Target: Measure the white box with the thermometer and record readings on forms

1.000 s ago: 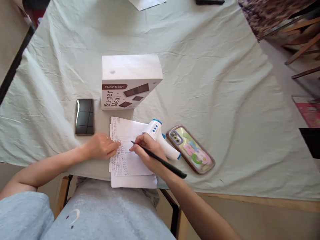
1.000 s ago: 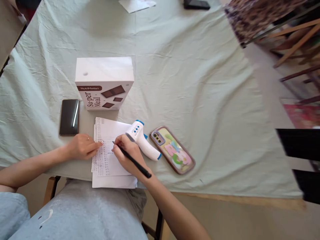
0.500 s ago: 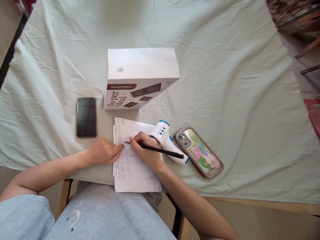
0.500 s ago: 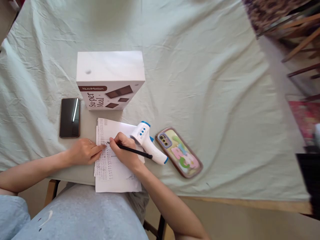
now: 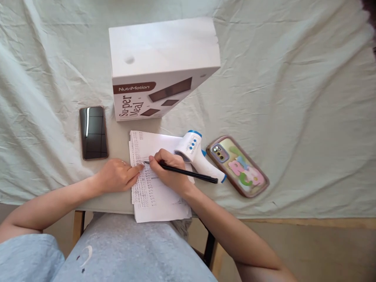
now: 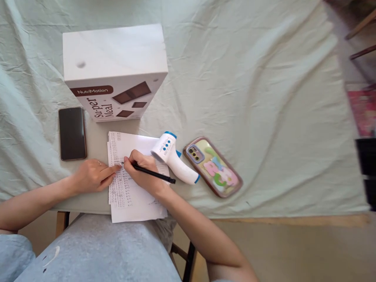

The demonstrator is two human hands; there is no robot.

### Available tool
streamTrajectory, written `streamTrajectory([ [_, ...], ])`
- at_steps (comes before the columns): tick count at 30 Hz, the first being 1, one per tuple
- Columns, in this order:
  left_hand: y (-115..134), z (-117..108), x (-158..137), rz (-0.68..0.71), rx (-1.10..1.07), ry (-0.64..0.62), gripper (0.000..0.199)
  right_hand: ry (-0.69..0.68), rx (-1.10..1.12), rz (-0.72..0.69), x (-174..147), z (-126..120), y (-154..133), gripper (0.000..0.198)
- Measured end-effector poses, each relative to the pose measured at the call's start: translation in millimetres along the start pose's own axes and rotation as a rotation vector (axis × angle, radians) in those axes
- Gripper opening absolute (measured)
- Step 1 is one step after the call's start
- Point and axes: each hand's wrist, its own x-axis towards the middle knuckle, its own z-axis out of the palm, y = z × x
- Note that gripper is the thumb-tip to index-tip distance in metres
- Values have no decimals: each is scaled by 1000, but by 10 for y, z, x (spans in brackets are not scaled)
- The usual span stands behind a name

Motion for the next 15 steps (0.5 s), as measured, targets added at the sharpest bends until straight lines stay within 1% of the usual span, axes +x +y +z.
streamTrajectory([
  [5,1,-18,13,-3,3,-18,25,74,22,-82,5,18,35,29],
  [8,1,-24,18,-1,5,-19,25,75,2,-107,7,16,23,30],
  [15,-4,-17,22,-2,5,-13,25,96,10,-108,6,11,35,29],
])
